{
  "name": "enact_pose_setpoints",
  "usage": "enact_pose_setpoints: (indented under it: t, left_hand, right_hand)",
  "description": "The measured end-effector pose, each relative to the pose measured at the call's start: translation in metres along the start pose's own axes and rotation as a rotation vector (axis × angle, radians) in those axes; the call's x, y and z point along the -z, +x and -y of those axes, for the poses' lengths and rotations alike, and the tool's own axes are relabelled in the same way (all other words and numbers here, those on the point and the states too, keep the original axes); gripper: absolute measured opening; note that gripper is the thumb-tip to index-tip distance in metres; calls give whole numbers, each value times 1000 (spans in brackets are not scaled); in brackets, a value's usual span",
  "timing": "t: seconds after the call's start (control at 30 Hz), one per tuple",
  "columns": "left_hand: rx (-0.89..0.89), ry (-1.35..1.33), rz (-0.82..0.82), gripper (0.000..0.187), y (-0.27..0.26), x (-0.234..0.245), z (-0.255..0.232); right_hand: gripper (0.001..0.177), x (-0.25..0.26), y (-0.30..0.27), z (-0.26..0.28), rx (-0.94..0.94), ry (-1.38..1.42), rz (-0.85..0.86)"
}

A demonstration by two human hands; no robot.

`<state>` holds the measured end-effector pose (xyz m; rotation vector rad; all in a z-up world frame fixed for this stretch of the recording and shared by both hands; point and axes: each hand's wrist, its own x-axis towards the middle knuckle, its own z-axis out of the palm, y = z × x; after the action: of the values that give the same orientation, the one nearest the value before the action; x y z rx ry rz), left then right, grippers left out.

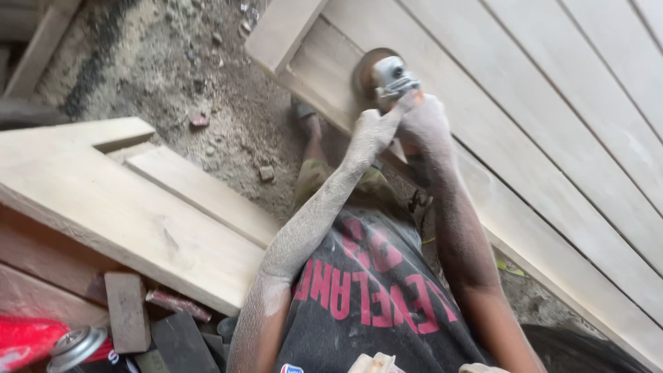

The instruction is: The person uses an angle grinder with a sanding disc to smooth the surface of a large wooden structure. They move the tool back and forth along the planks, generating sawdust, and work on both horizontal and vertical sections of the wood.

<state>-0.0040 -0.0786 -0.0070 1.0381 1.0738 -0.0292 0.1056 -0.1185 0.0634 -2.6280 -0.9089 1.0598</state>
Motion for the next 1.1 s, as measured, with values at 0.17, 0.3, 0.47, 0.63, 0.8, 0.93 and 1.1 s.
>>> enact_pose_setpoints:
  t: [0.17,0.3,0.47,0.63,0.8,0.93,1.1]
  left_hand:
    - [-98,96,10,72,-19,-34,-6]
    - [-80,175,60,66,-34,-39,-10]
    - [-104,218,21,62,-19,-14,-14]
    - [-171,159,-55,62,6,19,-18]
    - [-166,128,-48,62,4,14,-26]
    - [-110,177,59,64,3,-20,-17]
    - [-233,155,77,58,-3,-39,-6]
  right_hand:
    - [40,27,-48,-28,-144,151,-83]
    - [38,31,-63,-24,-198,219,-94]
    - [37,27,-35,3,-147,107,-37]
    - [40,22,-7,33,-161,39,32]
    - [38,23,-8,26,-131,38,-35]
    - [39,29,-14,-13,-217,8,-40]
    - [36,30,-26,-30,-235,34,-65]
